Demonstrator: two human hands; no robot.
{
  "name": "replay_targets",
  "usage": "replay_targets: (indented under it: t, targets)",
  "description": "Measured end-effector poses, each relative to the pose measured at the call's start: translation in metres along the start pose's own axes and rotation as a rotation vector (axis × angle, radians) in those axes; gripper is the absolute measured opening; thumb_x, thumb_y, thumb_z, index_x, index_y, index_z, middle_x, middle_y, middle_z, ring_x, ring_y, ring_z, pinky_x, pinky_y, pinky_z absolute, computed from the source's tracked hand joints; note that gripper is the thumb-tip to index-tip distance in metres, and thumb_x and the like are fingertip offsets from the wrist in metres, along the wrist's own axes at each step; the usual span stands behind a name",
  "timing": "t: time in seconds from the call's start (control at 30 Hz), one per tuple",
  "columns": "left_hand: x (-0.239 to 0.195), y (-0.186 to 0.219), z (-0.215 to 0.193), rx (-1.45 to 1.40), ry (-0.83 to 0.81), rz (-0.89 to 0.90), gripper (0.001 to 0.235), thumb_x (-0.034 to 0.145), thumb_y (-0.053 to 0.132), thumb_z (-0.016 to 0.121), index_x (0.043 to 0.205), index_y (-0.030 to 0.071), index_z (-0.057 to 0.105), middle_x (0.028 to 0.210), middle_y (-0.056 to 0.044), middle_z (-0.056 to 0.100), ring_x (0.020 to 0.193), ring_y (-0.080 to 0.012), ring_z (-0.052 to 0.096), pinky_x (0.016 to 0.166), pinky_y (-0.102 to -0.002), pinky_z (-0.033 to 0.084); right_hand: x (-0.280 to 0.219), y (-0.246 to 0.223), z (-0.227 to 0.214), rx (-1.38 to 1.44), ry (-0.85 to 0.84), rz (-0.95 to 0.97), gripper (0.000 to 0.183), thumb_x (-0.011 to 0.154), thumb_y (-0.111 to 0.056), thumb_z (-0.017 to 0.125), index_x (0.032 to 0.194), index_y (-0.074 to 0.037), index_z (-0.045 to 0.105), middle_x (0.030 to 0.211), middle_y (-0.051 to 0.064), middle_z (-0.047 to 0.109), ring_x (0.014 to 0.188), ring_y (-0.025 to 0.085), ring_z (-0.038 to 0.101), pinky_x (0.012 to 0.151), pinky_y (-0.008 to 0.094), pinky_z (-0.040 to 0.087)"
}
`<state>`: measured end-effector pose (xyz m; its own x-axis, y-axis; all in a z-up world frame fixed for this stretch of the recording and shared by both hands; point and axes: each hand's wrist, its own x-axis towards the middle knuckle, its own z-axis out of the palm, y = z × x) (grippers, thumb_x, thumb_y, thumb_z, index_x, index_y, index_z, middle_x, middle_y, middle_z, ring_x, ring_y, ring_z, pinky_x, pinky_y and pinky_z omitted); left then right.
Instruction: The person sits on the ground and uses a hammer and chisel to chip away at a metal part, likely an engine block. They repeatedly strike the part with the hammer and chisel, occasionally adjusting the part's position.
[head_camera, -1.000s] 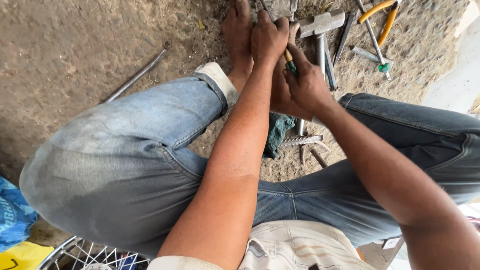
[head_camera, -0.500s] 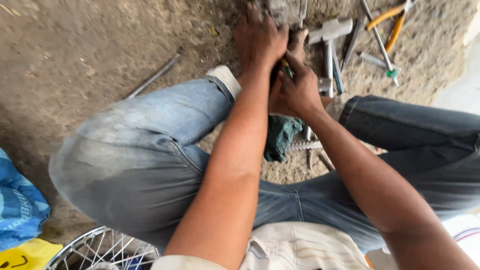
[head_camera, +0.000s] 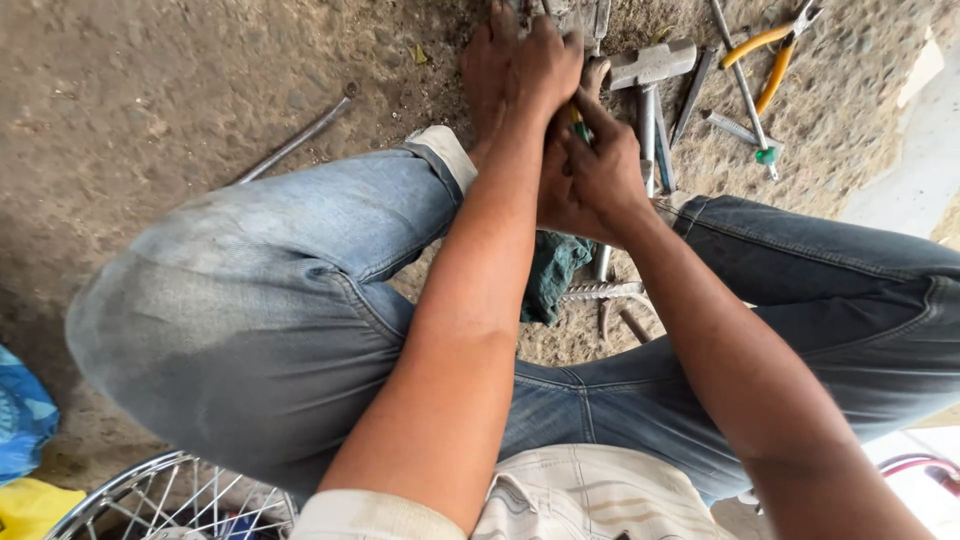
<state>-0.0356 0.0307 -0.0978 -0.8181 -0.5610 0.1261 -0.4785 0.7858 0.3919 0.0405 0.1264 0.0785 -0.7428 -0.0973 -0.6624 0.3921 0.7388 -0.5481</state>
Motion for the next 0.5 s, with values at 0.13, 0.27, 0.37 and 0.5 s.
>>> replay_targets:
  t: [0.13, 0.27, 0.37, 0.5]
  targets:
    - [-0.015, 0.005, 0.032, -0.409, -0.677, -0.146, 0.067, 0.095, 0.049, 0.05, 0.138, -0.001, 0.048, 0.07, -0.012, 0.076, 0.06, -0.0236, 0.076, 0.053, -0.037, 0.062, -0.004, 0.008, 0.0, 0.023, 0.046, -0.108, 0.056, 0.102, -0.013, 0.059, 0.156, -0.012, 0.043, 0.105, 0.012, 0.076, 0.057, 0.009, 0.066, 0.052, 0.028, 0.061]
    - [-0.011, 0.004, 0.033, -0.324, -0.734, -0.071, 0.058, 0.102, 0.047, 0.05, 0.133, -0.002, 0.056, 0.094, -0.014, 0.078, 0.075, -0.026, 0.079, 0.067, -0.039, 0.062, -0.004, 0.005, 0.003, 0.065, 0.082, -0.154, 0.056, 0.101, -0.01, 0.063, 0.155, -0.01, 0.049, 0.098, 0.009, 0.076, 0.065, 0.007, 0.066, 0.056, 0.028, 0.057]
    - [-0.024, 0.007, 0.039, -0.339, -0.671, -0.077, 0.06, 0.095, 0.051, 0.055, 0.13, 0.002, 0.057, 0.105, -0.022, 0.075, 0.089, -0.0342, 0.075, 0.075, -0.046, 0.061, -0.009, 0.018, 0.002, 0.038, 0.099, -0.097, 0.057, 0.1, -0.009, 0.063, 0.155, -0.012, 0.05, 0.084, 0.01, 0.073, 0.062, 0.008, 0.065, 0.054, 0.029, 0.054]
    - [-0.01, 0.002, 0.036, -0.412, -0.612, -0.021, 0.066, 0.094, 0.052, 0.057, 0.132, -0.003, 0.053, 0.112, -0.027, 0.072, 0.103, -0.0407, 0.072, 0.091, -0.048, 0.058, -0.005, 0.015, 0.004, 0.188, 0.078, -0.074, 0.059, 0.101, -0.01, 0.063, 0.157, -0.012, 0.047, 0.08, 0.008, 0.07, 0.061, 0.009, 0.062, 0.052, 0.03, 0.051]
